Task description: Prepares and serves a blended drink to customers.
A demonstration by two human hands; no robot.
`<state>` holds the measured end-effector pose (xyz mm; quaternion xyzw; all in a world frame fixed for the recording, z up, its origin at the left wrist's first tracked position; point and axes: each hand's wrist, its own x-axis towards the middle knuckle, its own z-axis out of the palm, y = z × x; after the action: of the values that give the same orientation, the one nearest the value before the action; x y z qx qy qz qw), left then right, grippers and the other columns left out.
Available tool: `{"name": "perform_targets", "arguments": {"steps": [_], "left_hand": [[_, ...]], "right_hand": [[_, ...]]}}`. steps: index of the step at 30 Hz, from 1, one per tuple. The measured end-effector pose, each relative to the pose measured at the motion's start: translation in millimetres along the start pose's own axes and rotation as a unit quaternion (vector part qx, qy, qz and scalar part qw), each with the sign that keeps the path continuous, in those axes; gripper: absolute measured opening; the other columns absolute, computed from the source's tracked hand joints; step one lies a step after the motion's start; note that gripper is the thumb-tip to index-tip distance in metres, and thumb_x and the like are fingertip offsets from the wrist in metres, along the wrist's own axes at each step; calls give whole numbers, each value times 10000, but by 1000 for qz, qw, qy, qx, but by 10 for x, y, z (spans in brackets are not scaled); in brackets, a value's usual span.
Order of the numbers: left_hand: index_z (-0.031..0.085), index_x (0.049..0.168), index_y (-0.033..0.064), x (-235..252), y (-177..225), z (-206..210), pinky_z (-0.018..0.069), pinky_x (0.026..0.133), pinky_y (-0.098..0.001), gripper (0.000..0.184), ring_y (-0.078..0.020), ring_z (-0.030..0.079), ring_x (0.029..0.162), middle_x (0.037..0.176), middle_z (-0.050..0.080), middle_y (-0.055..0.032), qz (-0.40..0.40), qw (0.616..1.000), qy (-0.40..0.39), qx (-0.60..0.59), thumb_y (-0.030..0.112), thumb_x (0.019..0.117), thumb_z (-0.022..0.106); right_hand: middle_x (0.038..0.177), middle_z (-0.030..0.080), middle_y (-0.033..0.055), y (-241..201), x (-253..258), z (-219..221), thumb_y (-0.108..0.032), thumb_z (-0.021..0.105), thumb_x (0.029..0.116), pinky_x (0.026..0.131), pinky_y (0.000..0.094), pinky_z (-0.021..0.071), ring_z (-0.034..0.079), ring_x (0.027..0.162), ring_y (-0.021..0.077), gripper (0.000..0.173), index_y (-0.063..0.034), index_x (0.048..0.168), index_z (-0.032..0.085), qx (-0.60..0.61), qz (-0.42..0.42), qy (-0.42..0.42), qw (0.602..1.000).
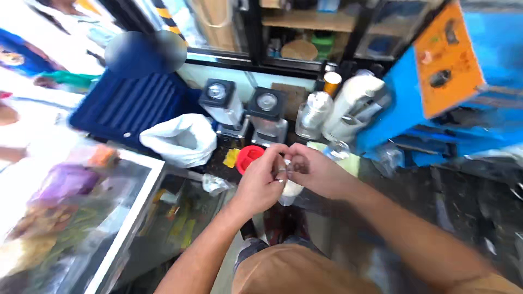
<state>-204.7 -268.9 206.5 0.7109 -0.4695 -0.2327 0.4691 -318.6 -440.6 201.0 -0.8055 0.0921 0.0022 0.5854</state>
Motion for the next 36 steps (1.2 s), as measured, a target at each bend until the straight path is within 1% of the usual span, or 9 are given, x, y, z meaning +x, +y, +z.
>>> {"name": "perform_targets", "arguments": {"steps": [4,8,13,15,17,20,26,29,36], "left_hand": [[583,1346,60,-392,115,-780,596,811,-387,413,-158,682,878,961,699,-61,13,993,107,54,89,942,663],[637,1243,-5,-1051,-203,-1662,576,911,-390,289,-188,680,1050,1149,701,-118,19,941,336,-14,102,975,617],[521,1234,-15,-2088,-1090,-2938,598,831,-423,239,-235,715,871,972,701,-126,-51,727,575,-372,138,1086,413],[502,1274,14,-2385,-1440,-3530,591,844,-459,310,-283,712,946,1091,682,-158,-54,616,617,-487,225,1096,362],[423,1415,25,-2594,-1750,-4073,544,966,-507,486,-329,649,1160,1331,596,-190,-29,558,613,-559,367,1111,262],[286,1549,61,-2736,-2018,-4690,457,1098,-549,669,-357,521,1364,1518,463,-198,23,552,582,-597,528,1093,136],[412,1311,-24,-2745,-1928,-5040,530,1008,-537,313,-365,635,1197,1317,578,-240,73,589,608,-527,123,1071,276],[382,1406,-29,-2814,-1963,-5123,577,952,-447,339,-291,693,1068,1236,617,-203,56,592,634,-495,20,1074,337],[528,1285,-30,-2947,-2065,-5038,618,861,-400,244,-232,737,896,1036,710,-145,-42,635,656,-406,83,1082,455]], "right_hand": [[1078,727,20,-618,524,550,-209,765,883,824,328,624,718,939,130,604,-82,1383,451,35,-85,-55,994],[908,688,49,-1499,1201,1212,-118,665,930,730,346,613,694,767,139,501,-53,1371,436,-1,-112,-66,992],[944,662,161,-2758,2186,2078,-135,614,1019,631,509,566,640,687,282,468,-176,1466,481,-210,-206,-79,953],[935,654,184,-3263,2609,2405,-118,588,1023,653,573,564,648,698,327,459,-180,1467,490,-280,-230,-71,929],[903,656,201,-3694,3053,2725,-95,585,1006,655,581,568,653,686,341,487,-162,1474,470,-316,-243,-82,913],[970,677,221,-4148,3662,3243,-53,579,950,674,571,572,671,723,349,538,-145,1468,468,-306,-236,-79,919],[1372,591,159,-4517,4728,4063,18,592,887,703,505,611,704,893,297,604,-124,1461,469,-237,-223,-61,944],[1341,601,133,-4616,5216,4407,13,542,900,639,434,572,671,833,243,597,-154,1471,484,-223,-217,-75,947],[1211,658,140,-4535,5971,4993,-38,563,908,677,478,553,650,846,263,590,-189,1474,500,-233,-263,-134,927]]}}
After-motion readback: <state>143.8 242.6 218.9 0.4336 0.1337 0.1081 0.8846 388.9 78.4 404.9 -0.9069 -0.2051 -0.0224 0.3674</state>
